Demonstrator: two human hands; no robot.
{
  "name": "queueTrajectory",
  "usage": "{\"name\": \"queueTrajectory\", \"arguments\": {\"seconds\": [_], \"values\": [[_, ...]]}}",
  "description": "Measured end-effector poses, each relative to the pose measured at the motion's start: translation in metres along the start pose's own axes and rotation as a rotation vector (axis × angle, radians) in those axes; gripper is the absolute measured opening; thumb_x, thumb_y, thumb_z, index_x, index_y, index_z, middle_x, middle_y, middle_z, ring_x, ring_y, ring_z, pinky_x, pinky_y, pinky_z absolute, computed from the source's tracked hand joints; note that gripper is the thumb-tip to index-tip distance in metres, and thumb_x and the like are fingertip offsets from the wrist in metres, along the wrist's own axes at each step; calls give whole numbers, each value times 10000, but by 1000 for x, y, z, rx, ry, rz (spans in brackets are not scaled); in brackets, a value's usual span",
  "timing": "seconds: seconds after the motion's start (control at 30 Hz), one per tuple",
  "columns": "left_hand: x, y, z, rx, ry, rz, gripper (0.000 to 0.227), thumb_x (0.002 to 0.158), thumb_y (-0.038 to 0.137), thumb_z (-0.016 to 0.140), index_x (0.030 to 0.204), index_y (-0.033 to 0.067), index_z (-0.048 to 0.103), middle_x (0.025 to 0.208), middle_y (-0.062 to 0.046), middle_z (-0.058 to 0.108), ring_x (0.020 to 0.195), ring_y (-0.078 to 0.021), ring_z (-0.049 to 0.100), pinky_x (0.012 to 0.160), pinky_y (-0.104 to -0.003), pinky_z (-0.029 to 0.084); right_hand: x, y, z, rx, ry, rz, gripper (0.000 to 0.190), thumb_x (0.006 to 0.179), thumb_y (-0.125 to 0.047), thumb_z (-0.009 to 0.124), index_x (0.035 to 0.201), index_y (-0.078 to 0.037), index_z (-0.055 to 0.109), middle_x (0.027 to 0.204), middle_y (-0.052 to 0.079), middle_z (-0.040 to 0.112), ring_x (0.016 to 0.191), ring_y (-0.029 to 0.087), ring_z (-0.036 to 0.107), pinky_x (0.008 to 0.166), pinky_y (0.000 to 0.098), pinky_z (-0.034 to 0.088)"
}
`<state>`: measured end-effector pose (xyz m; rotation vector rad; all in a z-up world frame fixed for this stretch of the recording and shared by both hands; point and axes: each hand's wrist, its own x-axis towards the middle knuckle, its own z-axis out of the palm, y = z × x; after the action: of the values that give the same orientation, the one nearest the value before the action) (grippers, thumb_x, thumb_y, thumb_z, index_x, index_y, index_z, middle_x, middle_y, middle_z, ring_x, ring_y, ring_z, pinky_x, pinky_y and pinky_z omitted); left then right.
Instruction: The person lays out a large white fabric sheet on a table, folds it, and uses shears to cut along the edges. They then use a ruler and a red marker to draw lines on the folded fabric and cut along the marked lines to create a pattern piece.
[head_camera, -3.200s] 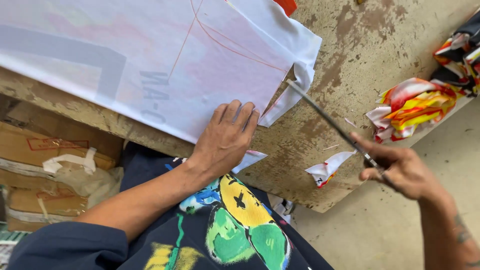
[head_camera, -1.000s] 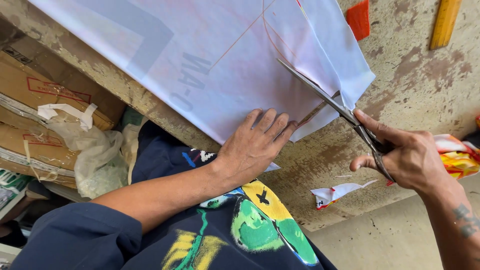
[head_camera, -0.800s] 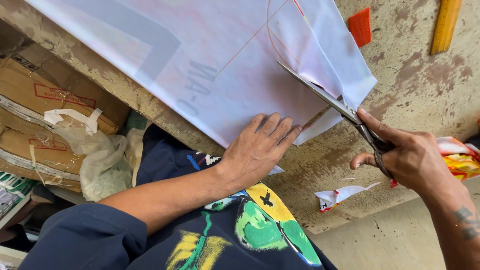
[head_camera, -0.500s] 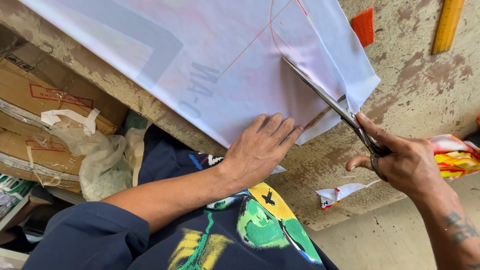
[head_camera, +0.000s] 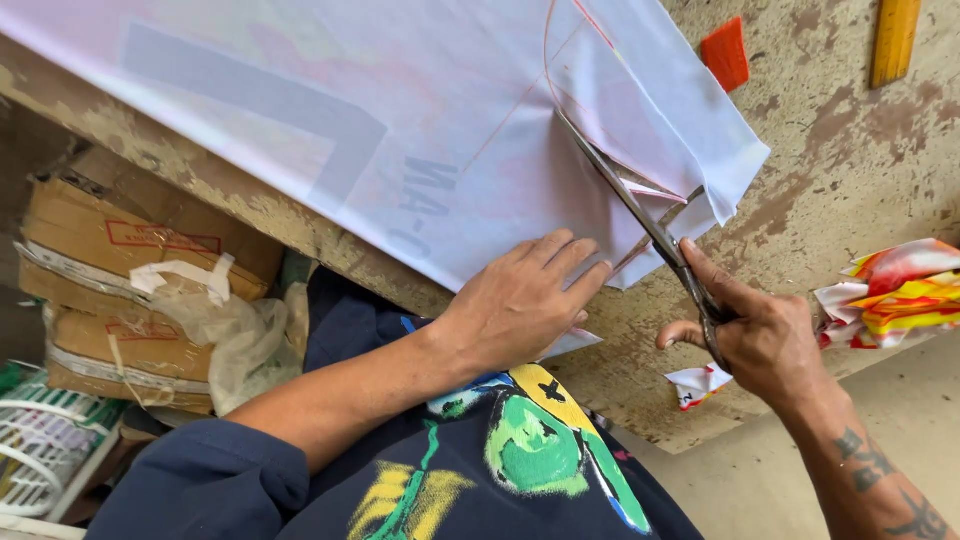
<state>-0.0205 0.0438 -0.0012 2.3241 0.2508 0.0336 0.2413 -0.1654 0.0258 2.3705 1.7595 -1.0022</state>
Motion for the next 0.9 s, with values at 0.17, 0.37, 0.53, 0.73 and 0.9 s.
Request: {"name": "queueTrajectory", "arguments": {"seconds": [0.17,0.37,0.53,0.73,0.9], "values": [[-11,-13,-22,292,54,-34,246,1039,138,636,1266,57,688,1230,-139,625,1164,-344,598,983,-437,542,-5,-46,17,295,94,167,1053,619,-606,936,1559,-203,686,660,-5,238,638,146,225,560,311,349],[-18,-26,-29,160,-71,20,428,964,292,803,1286,49,663,1327,-172,625,1290,-382,579,1083,-483,531,-9,-66,37,274,23,208,943,795,-554,807,1658,-261,562,703,-6,182,604,160,184,494,367,288],[-20,-42,-48,158,-74,25,476,997,342,803,1353,60,663,1405,-176,628,1333,-378,585,1090,-487,536,-10,-102,43,413,106,277,962,733,-481,904,1612,-218,614,684,13,227,672,172,193,530,325,289],[-24,-65,-73,259,-39,-3,443,985,305,818,1326,49,693,1379,-173,634,1332,-390,575,1136,-523,494,-3,-143,57,483,156,378,1085,651,-611,926,1627,-290,575,640,-22,207,621,145,199,558,296,297],[-29,-78,-78,122,-35,-3,359,1035,228,743,1330,29,699,1336,-216,622,1387,-450,566,1196,-601,419,4,-171,65,616,246,528,1011,551,-428,1038,1505,-268,744,536,114,671,579,318,735,569,451,499]]}}
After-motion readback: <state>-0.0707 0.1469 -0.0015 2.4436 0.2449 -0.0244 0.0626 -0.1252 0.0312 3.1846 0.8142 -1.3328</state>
